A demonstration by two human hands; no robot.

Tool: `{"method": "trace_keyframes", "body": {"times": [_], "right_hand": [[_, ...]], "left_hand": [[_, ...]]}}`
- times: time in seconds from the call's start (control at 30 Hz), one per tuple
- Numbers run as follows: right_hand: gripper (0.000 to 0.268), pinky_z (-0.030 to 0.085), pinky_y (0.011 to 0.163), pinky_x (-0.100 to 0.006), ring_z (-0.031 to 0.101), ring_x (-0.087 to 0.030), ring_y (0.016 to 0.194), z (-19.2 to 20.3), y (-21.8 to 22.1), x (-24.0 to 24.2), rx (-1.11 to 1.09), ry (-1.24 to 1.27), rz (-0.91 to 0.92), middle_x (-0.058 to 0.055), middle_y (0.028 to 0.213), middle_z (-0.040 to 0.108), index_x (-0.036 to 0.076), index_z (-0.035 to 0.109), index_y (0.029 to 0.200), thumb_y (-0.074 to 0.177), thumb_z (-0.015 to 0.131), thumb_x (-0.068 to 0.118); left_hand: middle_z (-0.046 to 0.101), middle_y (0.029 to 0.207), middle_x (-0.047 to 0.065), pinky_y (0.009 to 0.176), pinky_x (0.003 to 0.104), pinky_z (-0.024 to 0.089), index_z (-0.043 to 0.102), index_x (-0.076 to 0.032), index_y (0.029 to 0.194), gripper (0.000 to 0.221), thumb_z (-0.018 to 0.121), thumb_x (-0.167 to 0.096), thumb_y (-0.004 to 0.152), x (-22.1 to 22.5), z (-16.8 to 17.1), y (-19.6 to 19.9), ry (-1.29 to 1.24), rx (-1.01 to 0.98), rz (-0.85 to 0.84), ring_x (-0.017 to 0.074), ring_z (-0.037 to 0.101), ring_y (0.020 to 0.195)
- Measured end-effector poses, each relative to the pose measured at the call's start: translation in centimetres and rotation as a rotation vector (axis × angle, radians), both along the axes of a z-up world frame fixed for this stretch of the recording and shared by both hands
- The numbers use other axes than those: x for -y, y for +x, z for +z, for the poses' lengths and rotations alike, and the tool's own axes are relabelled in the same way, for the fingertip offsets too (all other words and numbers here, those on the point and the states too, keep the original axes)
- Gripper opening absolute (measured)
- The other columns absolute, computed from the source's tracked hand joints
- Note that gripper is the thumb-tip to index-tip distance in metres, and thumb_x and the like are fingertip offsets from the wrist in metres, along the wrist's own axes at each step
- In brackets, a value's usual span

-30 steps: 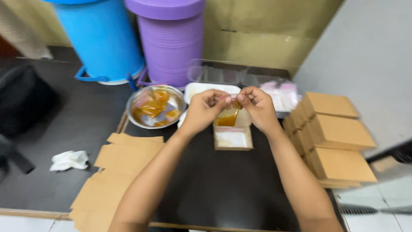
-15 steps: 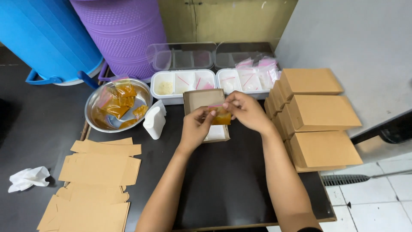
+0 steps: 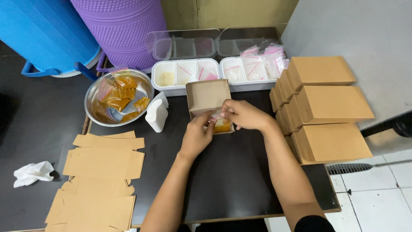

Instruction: The person folds a flat cardboard piece into a small box, places a folded white tissue inside, adds a small sealed packet, and closes the box. The person then picks up another flat cardboard piece to begin the next box.

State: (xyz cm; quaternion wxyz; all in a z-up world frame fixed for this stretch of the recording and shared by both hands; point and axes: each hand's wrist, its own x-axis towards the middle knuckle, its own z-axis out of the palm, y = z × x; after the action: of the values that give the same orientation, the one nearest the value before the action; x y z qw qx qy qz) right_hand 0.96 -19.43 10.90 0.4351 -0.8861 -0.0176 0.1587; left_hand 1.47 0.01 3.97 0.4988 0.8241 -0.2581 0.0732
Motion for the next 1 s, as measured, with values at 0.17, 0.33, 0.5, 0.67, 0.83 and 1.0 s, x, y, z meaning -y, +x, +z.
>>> {"method": "trace_keyframes", "body": {"times": [0.17,0.33,0.5,0.67,0.83,1.0], "right_hand": [[0.012,0.063,0.054,-0.039,0.074,-0.031,0.074,-1.5,0.5,0.3,0.063,-0.100,0.023,-0.025,0.086,0.074,-0.002,0.070,0.099,0.094,0.065,0.009],[0.013,0.060,0.070,-0.047,0.074,-0.037,0.084,-0.4,0.4,-0.3,0.234,-0.420,0.043,-0.014,0.085,0.075,0.009,0.078,0.086,0.089,0.071,0.021],[0.016,0.060,0.068,-0.038,0.073,-0.027,0.078,-3.3,1.7,0.3,0.265,-0.580,0.013,-0.007,0.078,0.072,0.012,0.080,0.090,0.091,0.067,0.019],[0.016,0.058,0.068,-0.039,0.074,-0.029,0.075,-4.4,2.3,0.1,0.297,-0.719,0.002,-0.005,0.070,0.073,0.015,0.080,0.085,0.090,0.066,0.022],[0.019,0.057,0.071,-0.044,0.074,-0.035,0.077,-3.4,1.6,-0.4,0.302,-0.678,-0.018,-0.008,0.072,0.075,0.014,0.082,0.091,0.090,0.065,0.023],[0.026,0.057,0.078,-0.049,0.074,-0.039,0.085,-0.7,0.9,0.3,0.276,-0.473,-0.176,-0.011,0.075,0.075,0.014,0.079,0.102,0.094,0.062,0.031]], "left_hand": [[0.071,0.069,0.013,0.075,0.040,0.059,0.071,-0.009,0.123,0.030,0.067,-0.009,0.094,0.0,-1.3,0.2,0.100,-0.001,-0.025,0.0308,0.072,0.074],[0.073,0.077,0.016,0.085,0.043,0.055,0.072,-0.003,0.120,0.028,0.070,-0.011,0.093,0.1,-0.7,0.2,0.170,0.130,-0.014,0.0347,0.072,0.082],[0.072,0.108,0.009,0.105,0.047,0.039,0.072,-0.010,0.120,0.027,0.070,-0.017,0.094,0.4,-1.4,0.1,0.283,0.354,0.047,0.0251,0.065,0.104],[0.076,0.098,0.005,0.110,0.055,0.030,0.079,-0.016,0.105,0.028,0.061,-0.037,0.100,1.3,-5.0,0.6,0.425,0.406,0.054,0.0220,0.067,0.100],[0.077,0.093,0.002,0.106,0.056,0.030,0.081,-0.020,0.092,0.041,0.051,-0.047,0.100,1.6,-6.4,0.7,0.507,0.457,0.067,0.0223,0.068,0.095],[0.076,0.105,0.005,0.107,0.053,0.031,0.080,-0.015,0.104,0.034,0.056,-0.040,0.101,0.8,-2.2,0.1,0.333,0.351,0.047,0.0237,0.066,0.104]]}}
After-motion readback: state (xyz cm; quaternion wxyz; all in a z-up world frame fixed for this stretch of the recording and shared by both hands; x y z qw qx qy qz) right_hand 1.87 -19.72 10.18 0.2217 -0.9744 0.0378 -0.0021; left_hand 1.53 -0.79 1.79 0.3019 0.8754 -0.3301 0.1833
